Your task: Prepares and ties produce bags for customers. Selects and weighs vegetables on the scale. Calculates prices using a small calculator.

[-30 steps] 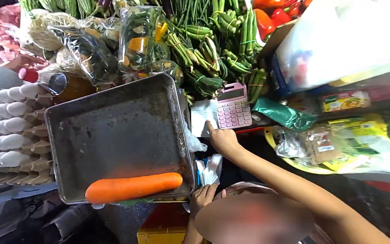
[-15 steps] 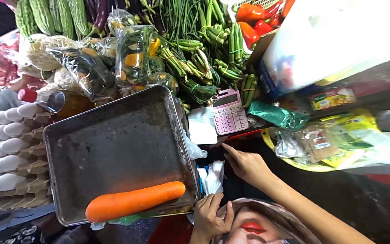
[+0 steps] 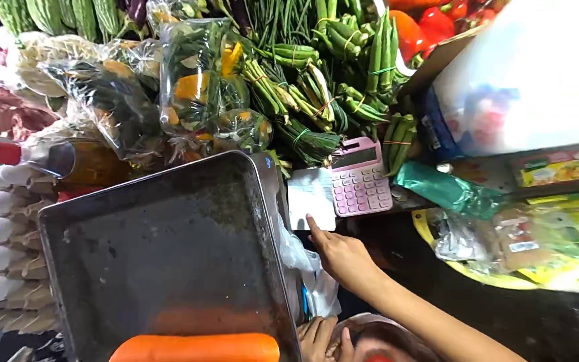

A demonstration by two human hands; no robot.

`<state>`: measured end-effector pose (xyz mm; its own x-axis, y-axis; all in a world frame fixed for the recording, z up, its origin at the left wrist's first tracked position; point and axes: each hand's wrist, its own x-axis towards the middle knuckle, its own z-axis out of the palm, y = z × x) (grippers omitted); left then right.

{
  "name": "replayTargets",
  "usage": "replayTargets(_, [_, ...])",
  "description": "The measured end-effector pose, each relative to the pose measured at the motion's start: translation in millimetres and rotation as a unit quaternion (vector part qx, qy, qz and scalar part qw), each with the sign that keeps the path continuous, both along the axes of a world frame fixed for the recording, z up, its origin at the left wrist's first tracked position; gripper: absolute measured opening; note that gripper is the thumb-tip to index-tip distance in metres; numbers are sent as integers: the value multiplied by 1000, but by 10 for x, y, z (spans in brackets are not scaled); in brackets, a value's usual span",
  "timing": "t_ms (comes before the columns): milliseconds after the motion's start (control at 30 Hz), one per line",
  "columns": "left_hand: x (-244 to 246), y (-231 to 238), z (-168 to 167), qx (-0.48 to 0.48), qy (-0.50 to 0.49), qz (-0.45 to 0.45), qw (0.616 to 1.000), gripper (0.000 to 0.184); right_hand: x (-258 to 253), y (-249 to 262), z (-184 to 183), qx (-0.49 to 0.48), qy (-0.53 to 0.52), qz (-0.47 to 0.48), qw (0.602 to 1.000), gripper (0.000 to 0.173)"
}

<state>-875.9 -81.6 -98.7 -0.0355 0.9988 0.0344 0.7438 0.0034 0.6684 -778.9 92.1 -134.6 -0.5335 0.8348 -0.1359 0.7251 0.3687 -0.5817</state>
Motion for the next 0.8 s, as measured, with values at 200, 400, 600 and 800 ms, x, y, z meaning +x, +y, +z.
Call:
replayTargets(200, [100,36,94,-76,52,75,993,25,-274,328,-196,4,-3,50,999,49])
replayTargets(400, [-16,-50,97,-127,51,21,990,26,-275,356,-317,6,-14,58,998,45])
replayTargets(600, [-25,-125,37,-131,27,22,991,26,-259,354,-341,14,-26,73,997,47])
replayTargets(800, [35,-160,-11,-92,63,43,993,25,-247,354,-335,18,-28,78,996,47])
